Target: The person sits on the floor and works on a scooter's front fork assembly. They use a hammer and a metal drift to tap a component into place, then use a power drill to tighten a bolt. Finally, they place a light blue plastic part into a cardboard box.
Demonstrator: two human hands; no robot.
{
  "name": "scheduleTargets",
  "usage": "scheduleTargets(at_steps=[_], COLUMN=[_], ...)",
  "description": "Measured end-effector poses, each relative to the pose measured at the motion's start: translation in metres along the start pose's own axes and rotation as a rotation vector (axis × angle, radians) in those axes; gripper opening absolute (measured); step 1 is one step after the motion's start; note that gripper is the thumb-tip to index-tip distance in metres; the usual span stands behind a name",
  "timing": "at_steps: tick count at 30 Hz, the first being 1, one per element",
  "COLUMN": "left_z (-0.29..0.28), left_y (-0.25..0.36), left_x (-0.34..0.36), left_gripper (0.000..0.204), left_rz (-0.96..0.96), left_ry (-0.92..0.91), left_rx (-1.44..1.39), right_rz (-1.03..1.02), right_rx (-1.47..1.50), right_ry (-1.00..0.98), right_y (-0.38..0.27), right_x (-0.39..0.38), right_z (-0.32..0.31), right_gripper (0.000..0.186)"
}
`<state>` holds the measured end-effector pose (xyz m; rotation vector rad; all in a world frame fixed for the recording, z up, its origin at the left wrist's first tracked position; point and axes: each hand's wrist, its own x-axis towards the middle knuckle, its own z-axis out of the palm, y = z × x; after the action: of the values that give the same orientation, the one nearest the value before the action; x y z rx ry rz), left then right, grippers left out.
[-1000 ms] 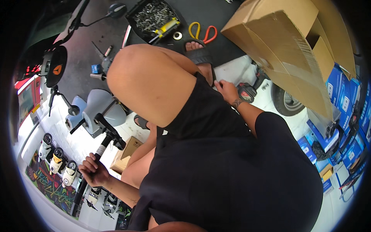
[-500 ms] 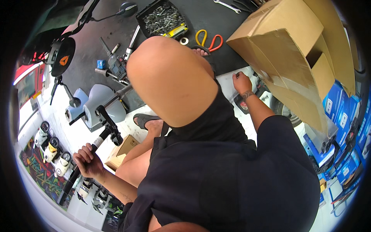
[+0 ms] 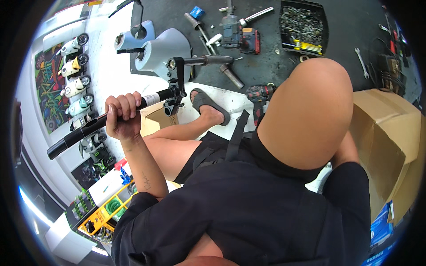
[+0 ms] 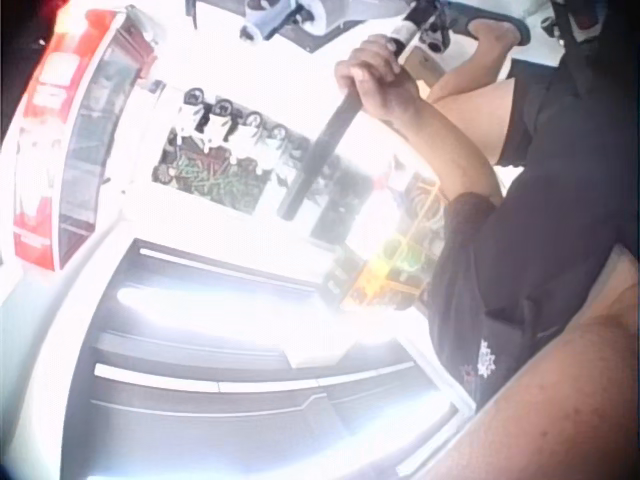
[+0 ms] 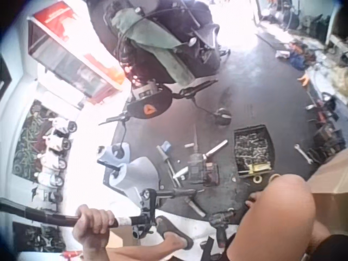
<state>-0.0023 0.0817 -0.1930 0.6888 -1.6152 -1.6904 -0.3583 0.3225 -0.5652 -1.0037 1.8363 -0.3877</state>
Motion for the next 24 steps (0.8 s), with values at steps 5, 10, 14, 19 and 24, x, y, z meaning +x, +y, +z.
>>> scheduleTargets(at_steps=[5, 10, 14, 19, 24], left_z=[0.003, 0.011, 0.017, 0.021, 0.020], left_y=[0.000, 0.002, 0.003, 0.005, 0.004], left_x=[0.002, 0.008, 0.015, 0.017, 0.017], left_gripper=[0.033, 0.031, 0.029, 0.028, 0.027], left_rz=[0.003, 0.001, -0.011, -0.029, -0.025], left_ry=[0.045, 0.077, 0.101, 0.124, 0.102], left_rx=[0.036, 0.019, 0.017, 0.034, 0.021], right_rz=[-0.186, -0.272, -0.300, -0.300, -0.284], right_rx=[-0.038, -0.035, -0.031, -0.055, -0.092], right_ry=[-0.165, -0.293, -0.365, -0.408, -0.390], right_y=[-0.077, -0.140, -0.170, -0.181, -0.168], right_x=[0.055, 0.085, 0.096, 0.094, 0.086], right_z=[0.008, 0.044, 0.069, 0.084, 0.070], right_gripper=[0.042, 0.041, 0.041, 0.041, 0.041])
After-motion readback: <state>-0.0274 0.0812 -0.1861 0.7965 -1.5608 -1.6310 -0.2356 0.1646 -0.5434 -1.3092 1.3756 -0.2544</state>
